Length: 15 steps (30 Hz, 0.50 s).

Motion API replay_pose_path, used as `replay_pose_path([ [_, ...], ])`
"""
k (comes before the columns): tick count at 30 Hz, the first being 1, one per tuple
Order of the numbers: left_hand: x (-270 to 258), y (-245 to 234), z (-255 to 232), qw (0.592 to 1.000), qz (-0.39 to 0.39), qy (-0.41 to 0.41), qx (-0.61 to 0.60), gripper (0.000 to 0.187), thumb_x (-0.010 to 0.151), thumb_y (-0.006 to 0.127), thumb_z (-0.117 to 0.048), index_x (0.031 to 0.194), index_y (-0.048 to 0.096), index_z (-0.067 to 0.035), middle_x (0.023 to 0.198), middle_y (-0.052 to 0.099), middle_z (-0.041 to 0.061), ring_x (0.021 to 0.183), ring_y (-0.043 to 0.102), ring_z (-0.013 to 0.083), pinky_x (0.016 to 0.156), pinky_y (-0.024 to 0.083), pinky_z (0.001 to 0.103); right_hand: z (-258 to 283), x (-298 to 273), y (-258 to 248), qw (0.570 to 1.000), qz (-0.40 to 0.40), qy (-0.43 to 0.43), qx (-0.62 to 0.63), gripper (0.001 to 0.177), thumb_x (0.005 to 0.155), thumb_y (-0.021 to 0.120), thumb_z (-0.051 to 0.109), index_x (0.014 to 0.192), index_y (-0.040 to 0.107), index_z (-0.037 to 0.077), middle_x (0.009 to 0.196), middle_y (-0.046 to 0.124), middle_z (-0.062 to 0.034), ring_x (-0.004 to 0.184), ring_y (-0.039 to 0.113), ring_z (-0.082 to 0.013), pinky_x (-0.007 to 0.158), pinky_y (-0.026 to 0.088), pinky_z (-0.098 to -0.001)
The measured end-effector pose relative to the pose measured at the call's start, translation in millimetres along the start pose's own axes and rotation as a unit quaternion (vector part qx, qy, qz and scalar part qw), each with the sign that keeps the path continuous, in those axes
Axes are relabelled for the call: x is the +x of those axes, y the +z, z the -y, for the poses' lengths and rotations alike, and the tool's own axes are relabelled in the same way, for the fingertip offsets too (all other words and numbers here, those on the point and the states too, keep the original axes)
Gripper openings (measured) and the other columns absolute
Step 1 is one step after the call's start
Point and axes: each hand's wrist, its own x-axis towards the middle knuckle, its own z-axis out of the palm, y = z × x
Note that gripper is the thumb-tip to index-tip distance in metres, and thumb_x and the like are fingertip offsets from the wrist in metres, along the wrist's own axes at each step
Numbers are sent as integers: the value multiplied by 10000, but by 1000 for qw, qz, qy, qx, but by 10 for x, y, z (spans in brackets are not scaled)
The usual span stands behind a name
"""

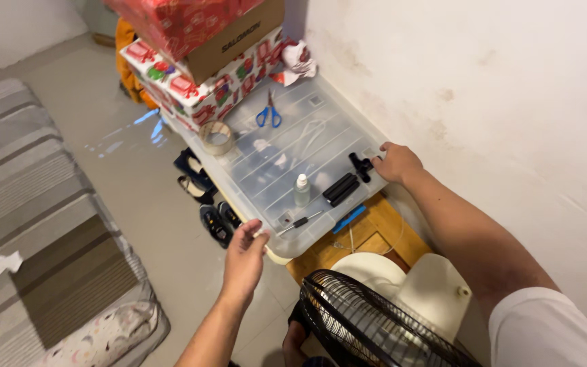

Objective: The person disassembles a black metal coat rack by hand, removing multiple hook arms and a central pole. They place the removed parts on a nearby plastic storage bin and continue to detach additional components from the rack.

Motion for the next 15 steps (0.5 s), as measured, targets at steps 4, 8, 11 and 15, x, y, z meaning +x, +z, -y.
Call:
replay_pose_path([
  [4, 95, 2, -103, 998, 1, 52, -28, 466, 926, 650, -195, 1346, 557, -17, 1351, 635, 111, 1209, 614, 203, 1051, 449, 331, -157, -260, -392, 1000, -21, -1, -6, 558, 911, 654, 440, 1343, 631, 88, 1204, 706, -208, 1171, 646, -372, 1020, 502, -452],
  [8, 109, 50, -366, 996, 28, 81, -31, 482, 931, 657, -208, 1361, 545, -22, 1385, 615, 113, 1273, 577, 188, 1094, 410, 329, -263, -748, -913, 1000, -16, 14, -11, 566, 907, 655, 450, 1335, 637, 80, 1178, 728, -211, 1167, 656, -359, 1033, 503, -431],
  [11, 2, 71, -584, 990, 73, 110, -50, 486, 937, 658, -207, 1366, 535, -16, 1400, 608, 122, 1308, 557, 186, 1113, 394, 326, -247, -1297, -1374, 998, -21, 44, 26, 571, 914, 635, 454, 1347, 621, 81, 1157, 759, -200, 1146, 681, -334, 1026, 512, -414],
  [15, -204, 117, -855, 984, 144, 95, -34, 490, 923, 646, -216, 1371, 545, -47, 1402, 615, 100, 1290, 561, 203, 1061, 405, 358, -120, -2323, -1900, 992, -73, 70, 81, 534, 935, 640, 431, 1325, 634, 66, 1101, 740, -166, 944, 714, -287, 885, 550, -403],
])
